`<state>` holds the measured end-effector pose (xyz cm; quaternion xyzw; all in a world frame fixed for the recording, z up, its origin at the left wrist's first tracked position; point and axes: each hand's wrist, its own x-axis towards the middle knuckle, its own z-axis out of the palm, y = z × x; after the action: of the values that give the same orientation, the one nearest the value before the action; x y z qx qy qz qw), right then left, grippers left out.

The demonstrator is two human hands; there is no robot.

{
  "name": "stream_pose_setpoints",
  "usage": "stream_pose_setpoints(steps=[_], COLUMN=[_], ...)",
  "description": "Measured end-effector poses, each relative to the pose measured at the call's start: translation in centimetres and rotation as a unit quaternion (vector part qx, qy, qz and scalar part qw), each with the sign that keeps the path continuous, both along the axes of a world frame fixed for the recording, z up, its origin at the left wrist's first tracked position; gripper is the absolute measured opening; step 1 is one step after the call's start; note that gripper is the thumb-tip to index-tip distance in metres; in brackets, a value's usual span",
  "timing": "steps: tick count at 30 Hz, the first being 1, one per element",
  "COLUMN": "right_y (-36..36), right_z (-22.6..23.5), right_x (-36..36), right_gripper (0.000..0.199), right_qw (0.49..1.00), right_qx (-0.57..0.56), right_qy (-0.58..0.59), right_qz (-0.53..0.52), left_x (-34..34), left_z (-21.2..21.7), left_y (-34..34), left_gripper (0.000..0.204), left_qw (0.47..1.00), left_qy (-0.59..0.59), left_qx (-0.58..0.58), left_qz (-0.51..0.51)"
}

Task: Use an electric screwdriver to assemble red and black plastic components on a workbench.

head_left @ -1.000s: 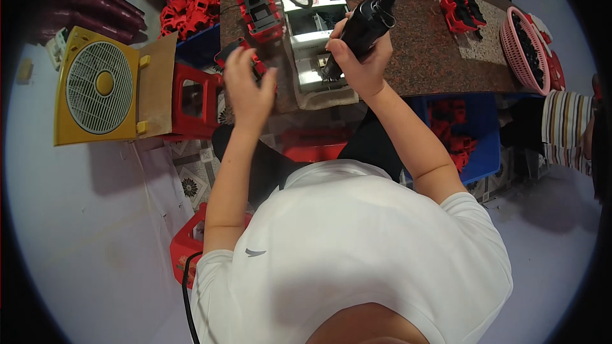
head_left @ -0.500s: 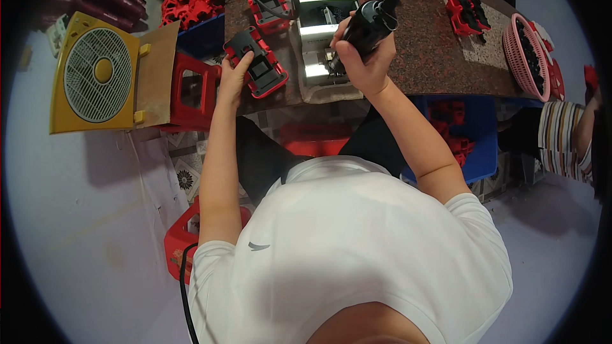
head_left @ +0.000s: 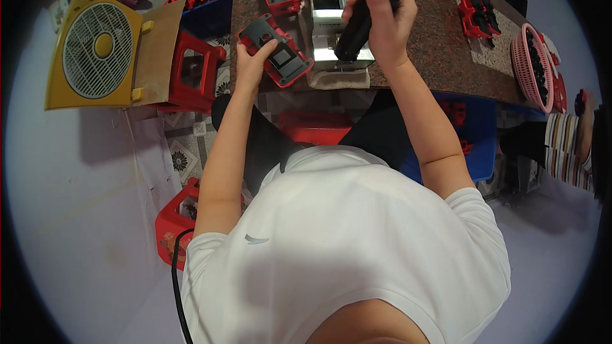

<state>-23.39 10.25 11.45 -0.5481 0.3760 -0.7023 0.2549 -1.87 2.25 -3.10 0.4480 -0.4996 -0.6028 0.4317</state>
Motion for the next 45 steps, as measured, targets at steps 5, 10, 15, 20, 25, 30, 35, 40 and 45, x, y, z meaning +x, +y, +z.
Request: stream_pose_setpoints(steps=[5,10,15,20,25,30,35,40,45], right_y=[0.0,-0.3,-0.5,-0.2,-0.9,-1.0,-1.0,0.3,1.0], right_z=[0.3,-0.8,-1.1,-0.8,-1.0,-2.0,-2.1,0.5,-1.1], right_x=[3.1,3.9,4.5,5.1,5.1,5.6,6.0,3.3,-1.3], right_gripper=[0.036,0.044,0.042,0.040,0.036,0.047,0.046,0.039,0.045], right_qw=[0.993,0.995,0.994,0.993,0.991,0.990,0.996,0.987,0.987], right_qx=[-0.116,-0.094,-0.095,-0.089,-0.093,-0.091,-0.053,-0.120,-0.110], right_qy=[-0.002,0.012,0.037,0.053,0.087,0.105,0.061,-0.034,0.117], right_qz=[0.026,0.032,0.023,0.050,0.044,0.029,0.028,0.098,-0.025], left_x=[-0.3,-0.4,-0.1,-0.2,0.0,-0.2,-0.2,0.0,0.0], left_z=[0.3,0.3,-0.2,0.4,-0.4,0.4,0.1,-0.7,0.3], left_y=[0.1,0.1,0.0,0.3,-0.2,0.4,0.3,-0.3,0.5], left_gripper=[0.060,0.064,0.065,0.066,0.064,0.064,0.064,0.062,0.057], left_qw=[1.000,0.999,0.999,0.999,1.000,0.998,1.000,0.999,1.000], left_qy=[0.021,0.042,0.035,0.042,0.023,0.059,0.006,0.020,0.025], left_qx=[0.023,0.024,0.015,0.010,-0.015,-0.007,-0.021,-0.019,-0.013], left_qz=[0.004,0.001,0.009,0.012,0.001,0.001,0.008,0.021,0.011])
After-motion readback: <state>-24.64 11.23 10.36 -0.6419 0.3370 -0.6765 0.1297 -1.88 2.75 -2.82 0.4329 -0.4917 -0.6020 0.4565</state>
